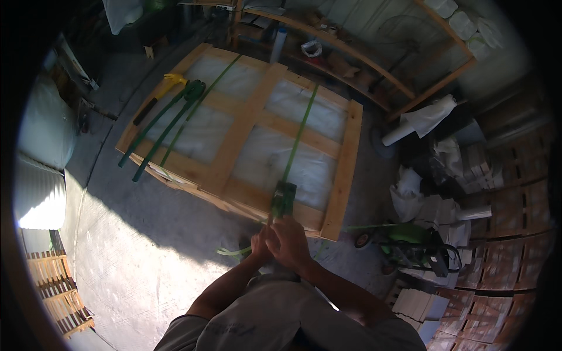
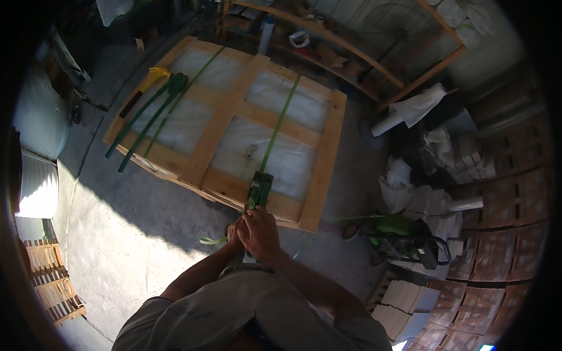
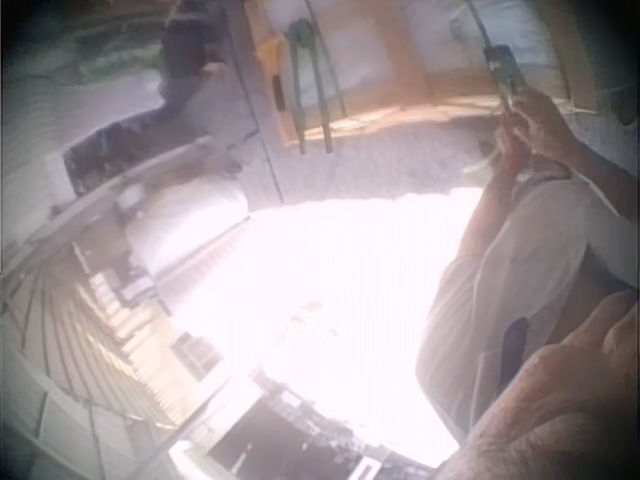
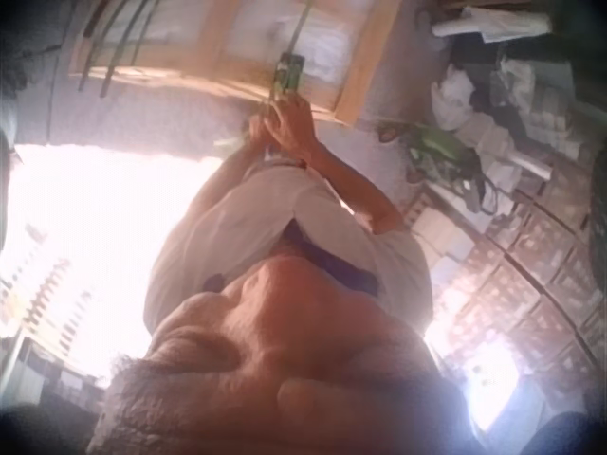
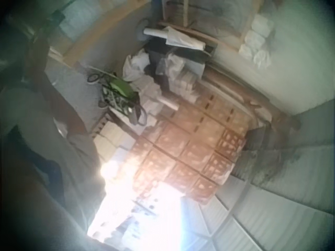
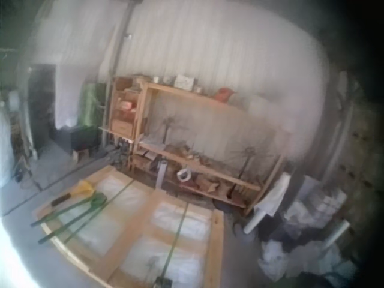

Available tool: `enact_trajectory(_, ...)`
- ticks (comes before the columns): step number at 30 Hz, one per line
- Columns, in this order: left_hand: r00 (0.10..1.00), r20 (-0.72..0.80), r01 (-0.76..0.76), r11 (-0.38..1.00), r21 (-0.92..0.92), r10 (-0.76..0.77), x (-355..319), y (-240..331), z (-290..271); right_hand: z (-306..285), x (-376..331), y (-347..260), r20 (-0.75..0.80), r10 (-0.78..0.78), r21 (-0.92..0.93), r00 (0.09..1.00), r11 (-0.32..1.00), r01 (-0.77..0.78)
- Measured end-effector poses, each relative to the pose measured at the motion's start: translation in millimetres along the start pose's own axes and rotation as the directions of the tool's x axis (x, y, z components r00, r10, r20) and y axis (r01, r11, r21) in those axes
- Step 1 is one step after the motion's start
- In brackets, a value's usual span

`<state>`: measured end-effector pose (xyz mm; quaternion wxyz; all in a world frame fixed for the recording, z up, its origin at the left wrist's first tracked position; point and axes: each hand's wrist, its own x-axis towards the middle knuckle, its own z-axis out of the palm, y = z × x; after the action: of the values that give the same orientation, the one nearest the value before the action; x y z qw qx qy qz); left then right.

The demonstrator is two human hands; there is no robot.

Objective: The person wraps a green plastic strap around a wooden crate, threads it through a tensioner, and tightens it with a ratchet handle. They repeat this process on multiple sides of the crate, securing the straps in place.

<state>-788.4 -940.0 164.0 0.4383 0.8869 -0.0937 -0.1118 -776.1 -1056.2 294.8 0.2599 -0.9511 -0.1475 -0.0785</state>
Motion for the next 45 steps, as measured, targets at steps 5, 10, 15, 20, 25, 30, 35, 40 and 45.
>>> enact_trajectory(5,0.995,-0.098,0.023,0.997,0.075,-0.016,6,-1,13,-12,42,18,-0.201,-0.131,0.001,0.971,0.991,0.133)
enact_trajectory(10,0.972,-0.112,0.219,0.972,0.087,-0.208,19,7,24,-31,171,102,0.007,0.538,0.388,0.843,0.775,-0.499)
enact_trajectory(15,0.95,-0.098,0.298,0.955,0.013,-0.295,17,5,23,4,64,44,-0.22,0.48,0.448,0.849,0.823,-0.349)
enact_trajectory(20,0.921,-0.071,0.381,0.924,-0.04,-0.383,17,2,31,11,68,49,-0.243,0.361,0.297,0.9,0.911,-0.286)
enact_trajectory(25,0.922,-0.102,0.37,0.928,-0.052,-0.373,23,0,33,-5,176,129,0.031,0.638,0.777,0.769,0.469,-0.42)
enact_trajectory(30,0.903,-0.005,0.428,0.9,-0.083,-0.43,28,0,31,7,57,41,-0.172,0.474,0.373,0.864,0.843,-0.388)
enact_trajectory(35,0.914,-0.047,0.397,0.913,-0.096,-0.403,32,7,27,11,98,62,-0.279,0.566,0.474,0.776,0.784,-0.401)
enact_trajectory(40,0.911,0.012,0.412,0.911,-0.03,-0.412,33,10,24,-6,185,126,-0.173,0.627,0.54,0.759,0.705,-0.46)
enact_trajectory(45,0.932,0.045,0.363,0.92,-0.148,-0.361,29,2,30,5,69,47,-0.169,0.515,0.403,0.84,0.814,-0.418)
